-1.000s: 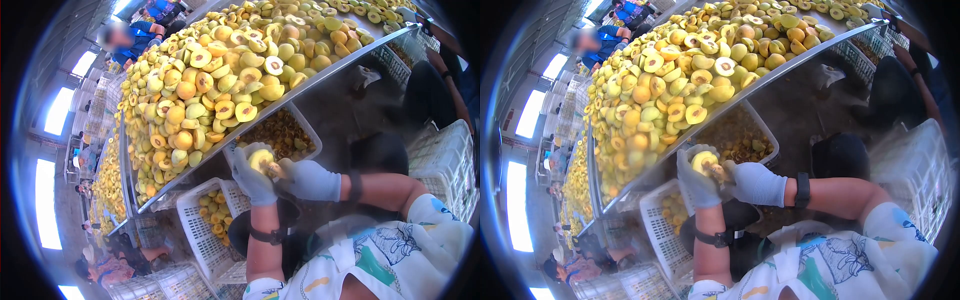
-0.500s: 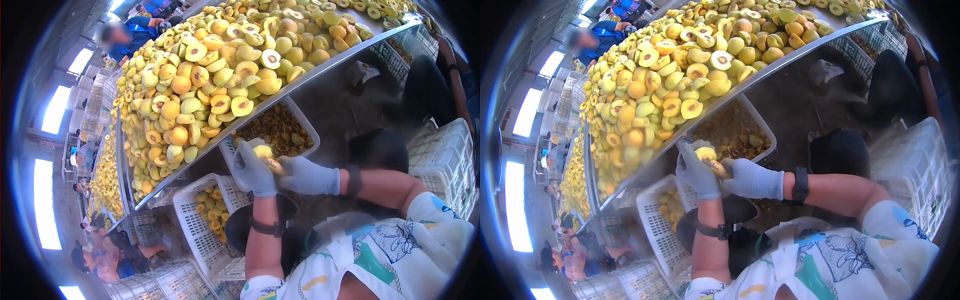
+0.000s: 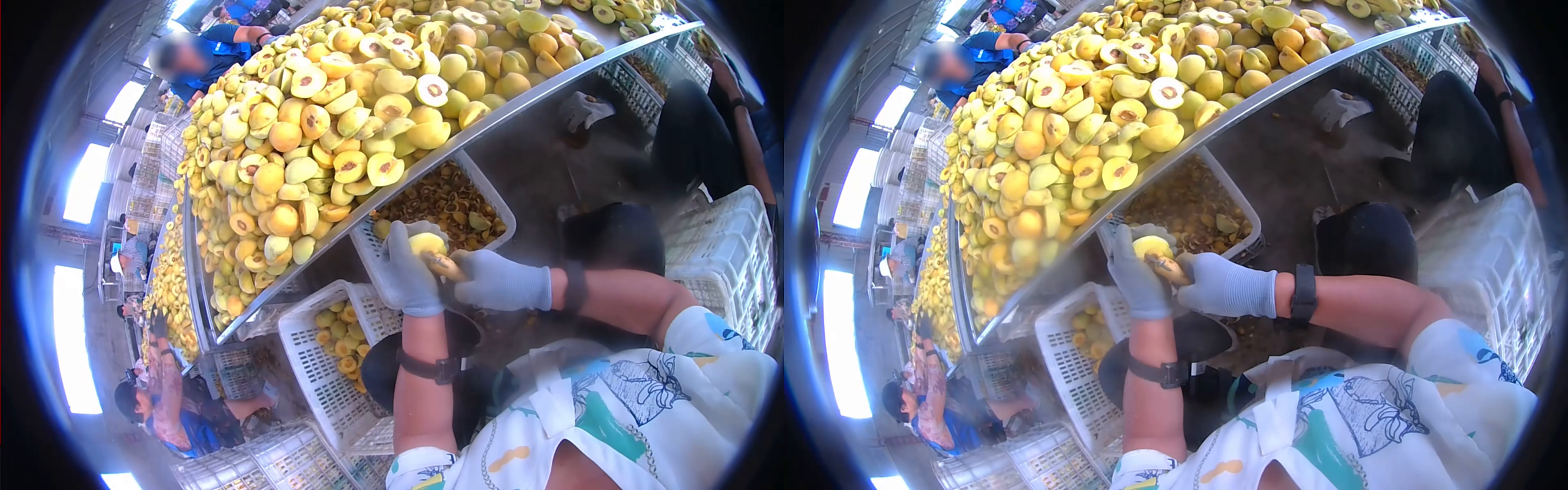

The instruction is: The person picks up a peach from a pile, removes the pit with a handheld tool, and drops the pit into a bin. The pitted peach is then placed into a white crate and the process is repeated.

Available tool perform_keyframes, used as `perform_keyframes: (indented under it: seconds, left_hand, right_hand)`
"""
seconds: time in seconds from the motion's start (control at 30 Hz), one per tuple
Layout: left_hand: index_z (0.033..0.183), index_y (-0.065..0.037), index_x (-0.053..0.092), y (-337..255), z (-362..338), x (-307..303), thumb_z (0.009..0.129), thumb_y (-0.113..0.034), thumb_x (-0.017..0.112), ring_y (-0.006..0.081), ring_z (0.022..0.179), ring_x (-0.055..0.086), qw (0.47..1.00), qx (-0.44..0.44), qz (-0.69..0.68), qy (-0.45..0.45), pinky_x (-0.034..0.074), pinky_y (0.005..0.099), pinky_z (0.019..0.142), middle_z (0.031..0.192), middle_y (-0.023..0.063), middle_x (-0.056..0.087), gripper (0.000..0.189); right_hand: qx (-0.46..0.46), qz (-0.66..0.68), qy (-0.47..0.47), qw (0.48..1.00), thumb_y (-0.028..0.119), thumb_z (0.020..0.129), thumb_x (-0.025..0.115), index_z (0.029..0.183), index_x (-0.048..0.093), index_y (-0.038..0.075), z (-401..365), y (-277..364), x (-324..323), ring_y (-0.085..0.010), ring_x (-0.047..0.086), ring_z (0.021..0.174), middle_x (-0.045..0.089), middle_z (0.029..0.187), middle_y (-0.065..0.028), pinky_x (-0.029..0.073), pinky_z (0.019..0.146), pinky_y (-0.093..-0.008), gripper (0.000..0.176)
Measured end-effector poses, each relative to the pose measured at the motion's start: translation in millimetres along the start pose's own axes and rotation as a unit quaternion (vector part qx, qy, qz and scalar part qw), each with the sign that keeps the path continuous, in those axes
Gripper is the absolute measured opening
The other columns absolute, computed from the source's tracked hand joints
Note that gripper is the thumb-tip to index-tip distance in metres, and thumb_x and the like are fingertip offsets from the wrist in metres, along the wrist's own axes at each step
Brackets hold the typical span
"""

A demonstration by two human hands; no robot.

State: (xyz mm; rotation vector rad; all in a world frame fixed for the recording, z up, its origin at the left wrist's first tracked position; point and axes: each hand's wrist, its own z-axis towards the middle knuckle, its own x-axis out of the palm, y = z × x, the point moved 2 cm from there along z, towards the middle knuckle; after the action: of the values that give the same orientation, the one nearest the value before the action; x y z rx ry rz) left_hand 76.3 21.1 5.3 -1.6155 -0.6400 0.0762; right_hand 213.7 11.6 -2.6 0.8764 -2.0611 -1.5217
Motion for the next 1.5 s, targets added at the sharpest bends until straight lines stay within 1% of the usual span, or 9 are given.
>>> perform_keyframes:
  seconds: [0.3, 0.4, 0.77, 0.9, 1.17, 1.2, 1.27, 1.4, 1.5]
  left_hand:
    - [0.097, -0.002, 0.053, 16, 2, -12, 0.100, -0.029, 0.047, 0.0226, 0.062, 0.063, 0.991, 0.090, 0.090, -0.040, 0.053, 0.0326, 0.055, 0.075, 0.0133, 0.063, 0.027]
    - [0.097, -0.003, 0.054, 9, 3, -8, 0.100, -0.029, 0.047, 0.0234, 0.062, 0.063, 0.997, -0.056, -0.047, 0.001, 0.053, 0.0331, 0.055, 0.076, 0.0126, 0.063, 0.028]
    - [0.099, -0.004, 0.053, 8, 0, -14, 0.099, -0.029, 0.049, 0.0254, 0.063, 0.062, 0.984, -0.126, -0.118, -0.050, 0.053, 0.0356, 0.057, 0.081, 0.0157, 0.062, 0.026]
    - [0.100, -0.004, 0.053, 3, -6, -13, 0.099, -0.029, 0.050, 0.0252, 0.064, 0.063, 0.998, -0.039, -0.057, -0.010, 0.054, 0.0359, 0.057, 0.079, 0.0148, 0.063, 0.025]
    - [0.102, -0.005, 0.055, -3, -6, -8, 0.096, -0.031, 0.054, 0.0249, 0.067, 0.064, 0.965, -0.147, -0.210, -0.047, 0.055, 0.0345, 0.062, 0.080, 0.0135, 0.064, 0.027]
    - [0.101, -0.005, 0.056, -4, -3, -11, 0.095, -0.031, 0.054, 0.0249, 0.068, 0.064, 0.955, -0.164, -0.236, -0.068, 0.055, 0.0340, 0.062, 0.081, 0.0132, 0.064, 0.028]
    - [0.098, -0.003, 0.057, -13, -2, -38, 0.097, -0.033, 0.050, 0.0266, 0.077, 0.063, 0.961, 0.130, 0.242, -0.045, 0.055, 0.0336, 0.067, 0.087, 0.0145, 0.063, 0.031]
    - [0.101, -0.001, 0.058, -64, 20, -121, 0.099, -0.029, 0.047, 0.0228, 0.091, 0.063, 0.998, 0.040, 0.002, -0.047, 0.055, 0.0371, 0.078, 0.096, 0.0126, 0.063, 0.031]
    - [0.108, 0.001, 0.059, -92, 10, -211, 0.099, -0.026, 0.048, 0.0206, 0.095, 0.062, 0.984, 0.100, 0.093, -0.113, 0.053, 0.0366, 0.083, 0.100, 0.0126, 0.064, 0.030]
  right_hand:
    - [0.075, 0.145, 0.076, 0.984, 0.017, 0.082, 0.060, 0.107, 0.054, -0.008, -1, -6, 2, -0.0206, 0.063, 0.078, 0.064, 0.084, -0.0141, 0.051, 0.070, -0.0326, 0.037]
    - [0.000, 0.065, 0.024, 0.998, 0.018, 0.084, 0.059, 0.105, 0.055, -0.007, 5, -15, 7, -0.0241, 0.065, 0.076, 0.064, 0.081, -0.0171, 0.052, 0.069, -0.0359, 0.033]
    - [-0.112, -0.046, -0.022, 0.992, 0.019, 0.085, 0.063, 0.107, 0.057, -0.004, 14, -23, 16, -0.0233, 0.065, 0.073, 0.067, 0.085, -0.0155, 0.052, 0.066, -0.0350, 0.033]
    - [-0.008, 0.174, 0.103, 0.979, 0.017, 0.084, 0.064, 0.101, 0.059, 0.000, 13, -28, 18, -0.0136, 0.055, 0.052, 0.059, 0.070, -0.0050, 0.042, 0.047, -0.0270, 0.025]
    - [0.058, 0.381, 0.223, 0.895, 0.016, 0.085, 0.064, 0.098, 0.056, 0.004, 8, -13, 6, -0.0080, 0.045, 0.042, 0.050, 0.060, 0.0020, 0.032, 0.037, -0.0236, 0.019]
    - [0.046, 0.369, 0.204, 0.906, 0.017, 0.086, 0.064, 0.098, 0.057, 0.005, 12, -19, 4, -0.0079, 0.045, 0.042, 0.050, 0.061, 0.0022, 0.032, 0.036, -0.0230, 0.019]
    - [0.036, 0.321, 0.142, 0.936, 0.020, 0.086, 0.064, 0.100, 0.057, 0.006, 21, -33, -5, -0.0088, 0.048, 0.043, 0.051, 0.062, 0.0017, 0.035, 0.037, -0.0234, 0.020]
    - [0.049, -0.005, -0.106, 0.993, 0.023, 0.086, 0.062, 0.104, 0.059, 0.003, 36, -50, -38, -0.0196, 0.061, 0.054, 0.063, 0.073, -0.0074, 0.049, 0.049, -0.0348, 0.028]
    - [0.094, -0.415, -0.148, 0.893, 0.022, 0.086, 0.058, 0.104, 0.067, 0.000, 40, -71, -46, -0.0312, 0.072, 0.083, 0.072, 0.095, -0.0171, 0.055, 0.068, -0.0449, 0.030]
